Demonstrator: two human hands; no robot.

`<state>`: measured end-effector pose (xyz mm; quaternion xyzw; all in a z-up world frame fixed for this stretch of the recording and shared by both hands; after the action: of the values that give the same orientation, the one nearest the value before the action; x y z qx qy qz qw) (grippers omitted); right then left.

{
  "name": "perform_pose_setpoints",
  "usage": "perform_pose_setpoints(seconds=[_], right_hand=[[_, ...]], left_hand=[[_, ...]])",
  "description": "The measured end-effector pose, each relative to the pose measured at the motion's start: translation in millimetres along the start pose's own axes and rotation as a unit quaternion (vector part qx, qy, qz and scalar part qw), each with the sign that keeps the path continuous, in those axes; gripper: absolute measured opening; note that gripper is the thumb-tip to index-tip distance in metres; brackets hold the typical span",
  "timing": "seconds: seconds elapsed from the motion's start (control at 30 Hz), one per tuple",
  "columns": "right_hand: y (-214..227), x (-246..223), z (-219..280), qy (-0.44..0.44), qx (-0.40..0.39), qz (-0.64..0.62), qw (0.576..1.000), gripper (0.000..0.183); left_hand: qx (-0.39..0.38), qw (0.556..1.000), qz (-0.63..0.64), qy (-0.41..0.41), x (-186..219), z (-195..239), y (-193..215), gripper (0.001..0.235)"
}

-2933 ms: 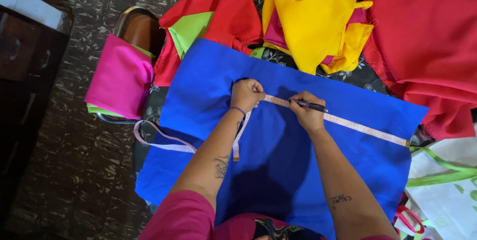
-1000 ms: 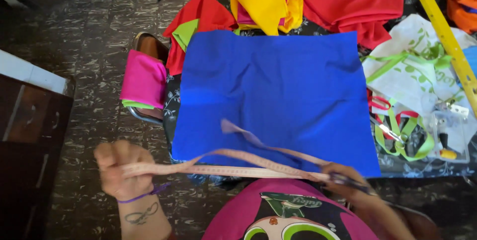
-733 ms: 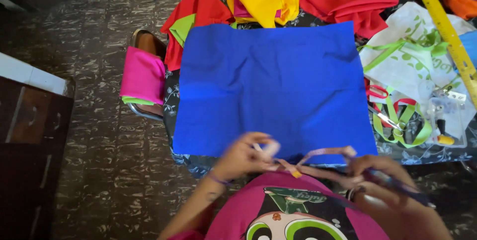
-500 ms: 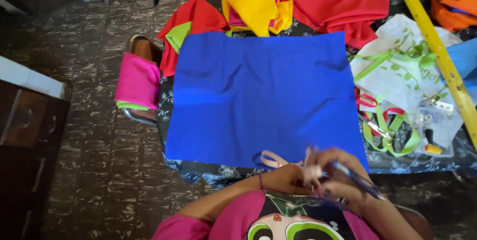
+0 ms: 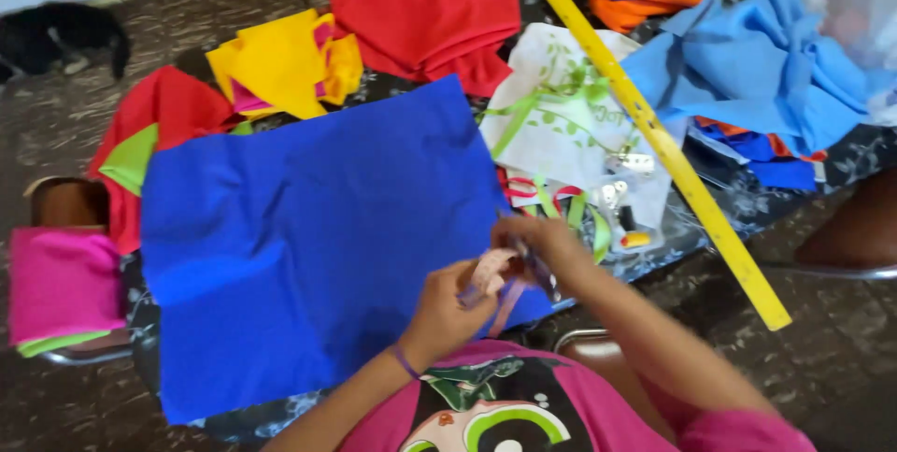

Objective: The person measures a blue fabric with a measuring tape and marks it with a pen. They then use scissors to cut the fabric along the marked lines.

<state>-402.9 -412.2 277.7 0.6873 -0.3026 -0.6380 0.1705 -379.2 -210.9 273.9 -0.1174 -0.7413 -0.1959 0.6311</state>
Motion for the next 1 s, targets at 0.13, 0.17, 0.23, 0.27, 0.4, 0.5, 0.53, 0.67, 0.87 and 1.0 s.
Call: perform_pose_setpoints(seconds=[0.13, 0.17, 0.23, 0.27, 0.4, 0.5, 0.53, 0.67, 0.87, 1.0], right_hand=[[91, 37, -68, -0.148, 0.281, -0.234, 0.919, 0.016], [121, 49, -85, -0.029, 0.342, -0.119, 0.932, 0.018], [164, 88, -121, 0.091, 0.385, -0.004, 0.919, 0.023], [181, 111, -141, 0.13, 0.422, 0.13, 0.888, 0.013], [226, 230, -195, 0.121, 0.419, 0.326, 0.838, 0.01], [219, 313, -199, 0.078, 0.27, 0.382, 0.881, 0.094], [202, 298, -193, 0.081, 0.267, 0.378, 0.883, 0.094], [132, 306, -157, -0.115, 0.146, 0.39, 0.902, 0.063], [49, 375, -130, -0.166, 0.126, 0.345, 0.915, 0.056], [1, 318, -84, -0.242, -0.098, 0.416, 0.871, 0.072]], left_hand=[[0.08, 0.989, -0.033, -0.118, 9, -29, 18, 0.038], [0.113, 0.99, -0.031, -0.074, -8, -31, 23, 0.036], [0.151, 0.988, -0.032, -0.026, -39, -25, 29, 0.034], [0.165, 0.986, -0.005, 0.035, -54, -18, 32, 0.026], [0.178, 0.958, -0.032, 0.221, -109, 21, 48, 0.021], [0.155, 0.952, -0.203, 0.171, -197, 68, 65, 0.035], [0.16, 0.95, -0.206, 0.174, -214, 83, 68, 0.035], [-0.008, 0.901, -0.432, 0.044, -261, 115, 57, 0.06], [-0.187, 0.817, -0.521, -0.161, -244, 93, -5, 0.075], [-0.178, 0.79, -0.533, -0.245, -273, 94, -44, 0.095]])
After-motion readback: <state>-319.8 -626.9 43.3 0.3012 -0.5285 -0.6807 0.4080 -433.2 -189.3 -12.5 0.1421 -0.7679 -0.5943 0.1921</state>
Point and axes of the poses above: each hand's wrist, its own z-axis away from the middle knuckle, its own y-axis out of the back of the hand, x = y × z, the point moved 3 cm from there along -z, towards the middle knuckle, and after that the axes turned 15 degrees about x, right-handed, at the moved point
